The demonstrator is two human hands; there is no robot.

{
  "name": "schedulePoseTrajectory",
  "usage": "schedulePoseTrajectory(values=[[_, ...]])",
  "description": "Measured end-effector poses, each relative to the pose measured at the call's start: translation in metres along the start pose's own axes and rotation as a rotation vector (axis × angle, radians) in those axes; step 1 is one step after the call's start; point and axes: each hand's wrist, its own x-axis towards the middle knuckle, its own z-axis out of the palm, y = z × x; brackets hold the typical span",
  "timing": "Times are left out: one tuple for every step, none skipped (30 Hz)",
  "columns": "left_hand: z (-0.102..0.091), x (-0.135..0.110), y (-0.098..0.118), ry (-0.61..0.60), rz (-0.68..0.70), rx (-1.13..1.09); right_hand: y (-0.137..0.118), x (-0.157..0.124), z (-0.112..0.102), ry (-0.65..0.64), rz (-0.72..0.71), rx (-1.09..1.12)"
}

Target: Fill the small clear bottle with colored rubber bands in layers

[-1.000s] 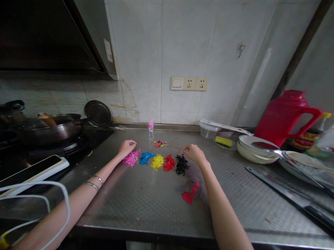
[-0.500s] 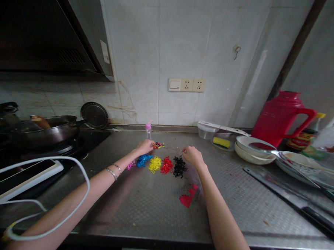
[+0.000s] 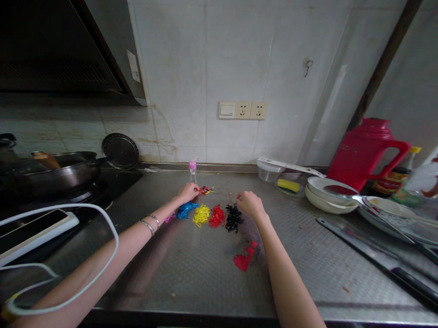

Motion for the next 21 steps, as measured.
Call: schedulePoseTrajectory(values=[[-0.001,-0.001,0.001,0.005,0.004,-0.014,0.000,0.000,0.000,-0.002,0.001,0.001],[-0.002,-0.002,0.001,0.009,0.009,-0.027,-0.001,0.000,0.000,-0.005,0.005,0.002],[-0.003,-0.003,0.002,0.012,0.015,-0.037,-0.001,0.000,0.000,-0.007,0.009,0.003],[-0.004,-0.003,0.002,0.016,0.023,-0.045,-0.001,0.000,0.000,-0.008,0.010,0.005],[-0.005,-0.004,0.002,0.022,0.030,-0.052,-0.001,0.000,0.000,-0.008,0.010,0.005],[-0.006,-0.004,0.003,0.029,0.039,-0.060,-0.002,0.000,0.000,-0.009,0.011,0.004],[-0.006,-0.004,0.003,0.038,0.046,-0.071,-0.002,0.000,0.000,-0.011,0.012,0.003],[-0.007,-0.005,0.004,0.047,0.056,-0.084,-0.001,0.000,0.001,-0.013,0.010,0.001],[-0.008,-0.005,0.005,0.055,0.067,-0.099,-0.001,0.000,0.001,-0.014,0.008,0.000],[-0.009,-0.006,0.006,0.060,0.080,-0.117,-0.001,0.000,0.001,-0.014,0.004,-0.003],[-0.009,-0.007,0.008,0.062,0.098,-0.136,-0.001,0.000,0.002,-0.012,-0.001,-0.005],[-0.010,-0.009,0.011,0.062,0.117,-0.156,-0.001,0.000,0.003,-0.009,-0.007,-0.007],[-0.010,-0.011,0.014,0.060,0.141,-0.177,-0.001,0.000,0.003,-0.007,-0.014,-0.007],[-0.009,-0.014,0.018,0.053,0.166,-0.198,-0.001,0.000,0.004,-0.004,-0.019,-0.007],[-0.009,-0.017,0.022,0.042,0.189,-0.215,-0.001,0.000,0.004,-0.003,-0.022,-0.007],[-0.008,-0.021,0.027,0.027,0.213,-0.224,-0.001,0.001,0.005,-0.002,-0.025,-0.007],[-0.007,-0.025,0.032,0.010,0.238,-0.224,-0.001,0.001,0.006,-0.001,-0.027,-0.009],[-0.005,-0.029,0.037,-0.009,0.266,-0.213,-0.001,0.001,0.006,-0.001,-0.029,-0.011],[-0.003,-0.033,0.042,-0.029,0.298,-0.195,-0.001,0.001,0.007,-0.004,-0.030,-0.013],[-0.002,-0.037,0.047,-0.050,0.331,-0.172,-0.002,0.001,0.007,-0.009,-0.031,-0.014],[0.000,-0.040,0.052,-0.069,0.358,-0.146,-0.002,0.001,0.007,-0.014,-0.032,-0.015]])
